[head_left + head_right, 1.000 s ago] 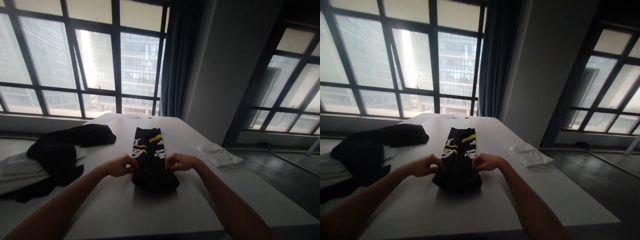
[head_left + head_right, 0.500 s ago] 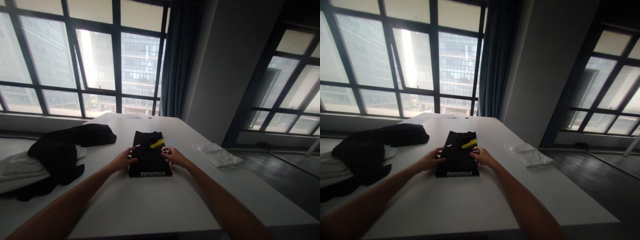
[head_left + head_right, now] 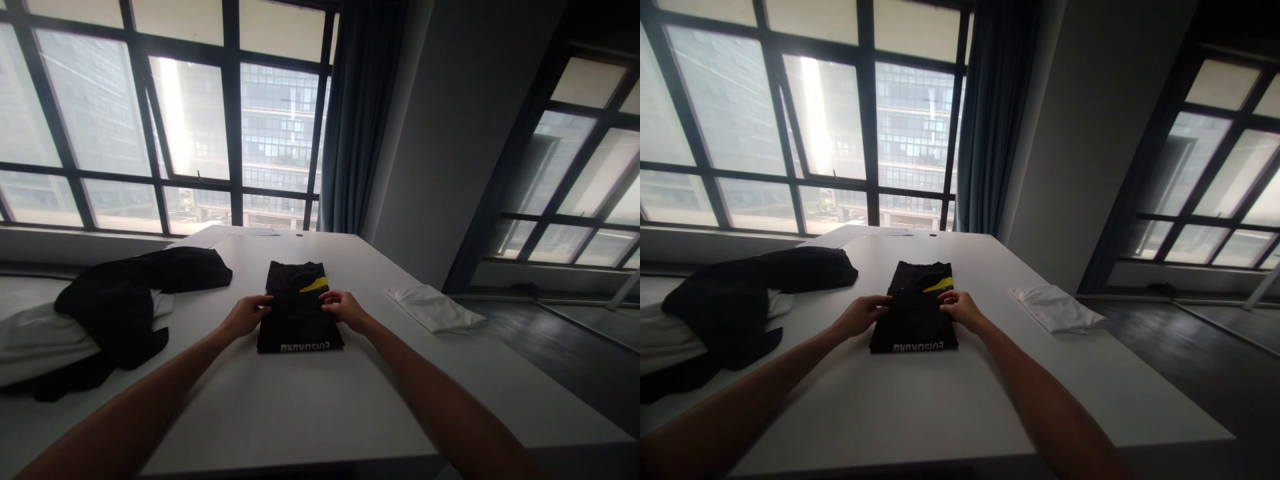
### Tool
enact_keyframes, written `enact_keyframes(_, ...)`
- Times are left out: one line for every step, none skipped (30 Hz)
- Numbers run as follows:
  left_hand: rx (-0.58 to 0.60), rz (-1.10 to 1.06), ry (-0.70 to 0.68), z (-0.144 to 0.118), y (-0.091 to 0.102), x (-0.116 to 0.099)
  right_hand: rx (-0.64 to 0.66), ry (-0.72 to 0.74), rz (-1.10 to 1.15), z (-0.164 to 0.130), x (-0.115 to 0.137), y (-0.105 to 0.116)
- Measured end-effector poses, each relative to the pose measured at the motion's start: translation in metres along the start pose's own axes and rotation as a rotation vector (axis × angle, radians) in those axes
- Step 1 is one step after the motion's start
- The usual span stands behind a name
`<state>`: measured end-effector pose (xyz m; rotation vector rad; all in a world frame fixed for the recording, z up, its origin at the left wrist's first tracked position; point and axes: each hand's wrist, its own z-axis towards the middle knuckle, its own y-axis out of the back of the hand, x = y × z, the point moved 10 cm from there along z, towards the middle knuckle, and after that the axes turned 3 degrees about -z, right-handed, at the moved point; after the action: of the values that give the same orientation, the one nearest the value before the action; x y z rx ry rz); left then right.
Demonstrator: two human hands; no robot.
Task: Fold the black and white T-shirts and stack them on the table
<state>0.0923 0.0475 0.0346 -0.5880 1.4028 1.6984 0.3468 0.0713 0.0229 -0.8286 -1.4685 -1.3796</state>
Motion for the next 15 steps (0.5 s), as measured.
enact_keyframes(0.007, -0.024, 0.016, 0.001, 0.0, 0.003, 0.01, -0.033, 0.043, -0.002, 0.0, 0.002)
enact_keyframes(0.02, -0.048, 0.045, 0.002, -0.002, 0.007, 0.015, -0.08, 0.074, -0.003, -0.003, 0.003)
enact_keyframes(0.035, -0.065, 0.079, 0.002, -0.004, 0.011, 0.018, -0.134, 0.087, -0.005, -0.007, 0.004)
enact_keyframes(0.046, -0.074, 0.111, 0.002, -0.005, 0.015, 0.019, -0.186, 0.083, -0.007, -0.012, 0.005)
enact_keyframes(0.052, -0.078, 0.135, 0.002, -0.006, 0.017, 0.024, -0.227, 0.065, -0.008, -0.017, 0.004)
enact_keyframes(0.052, -0.077, 0.151, 0.002, -0.007, 0.018, 0.033, -0.249, 0.045, -0.009, -0.021, 0.003)
enact_keyframes(0.051, -0.074, 0.16, 0.003, -0.007, 0.018, 0.045, -0.249, 0.037, -0.009, -0.023, 0.0)
enact_keyframes(0.047, -0.07, 0.165, 0.003, -0.006, 0.017, 0.058, -0.235, 0.05, -0.008, -0.023, -0.003)
enact_keyframes(0.044, -0.067, 0.17, 0.003, -0.005, 0.017, 0.07, -0.215, 0.081, -0.007, -0.022, -0.006)
enact_keyframes(0.045, -0.067, 0.177, 0.003, -0.004, 0.017, 0.08, -0.202, 0.123, -0.005, -0.021, -0.009)
enact_keyframes(0.048, -0.071, 0.188, 0.003, -0.004, 0.017, 0.088, -0.2, 0.168, -0.005, -0.021, -0.012)
enact_keyframes(0.055, -0.077, 0.2, 0.003, -0.003, 0.019, 0.09, -0.206, 0.209, -0.004, -0.021, -0.013)
enact_keyframes(0.063, -0.086, 0.212, 0.003, -0.003, 0.02, 0.087, -0.216, 0.239, -0.004, -0.022, -0.014)
enact_keyframes(0.073, -0.099, 0.224, 0.003, -0.003, 0.022, 0.084, -0.225, 0.257, -0.004, -0.022, -0.014)
enact_keyframes(0.084, -0.11, 0.233, 0.003, -0.004, 0.024, 0.084, -0.227, 0.262, -0.003, -0.022, -0.014)
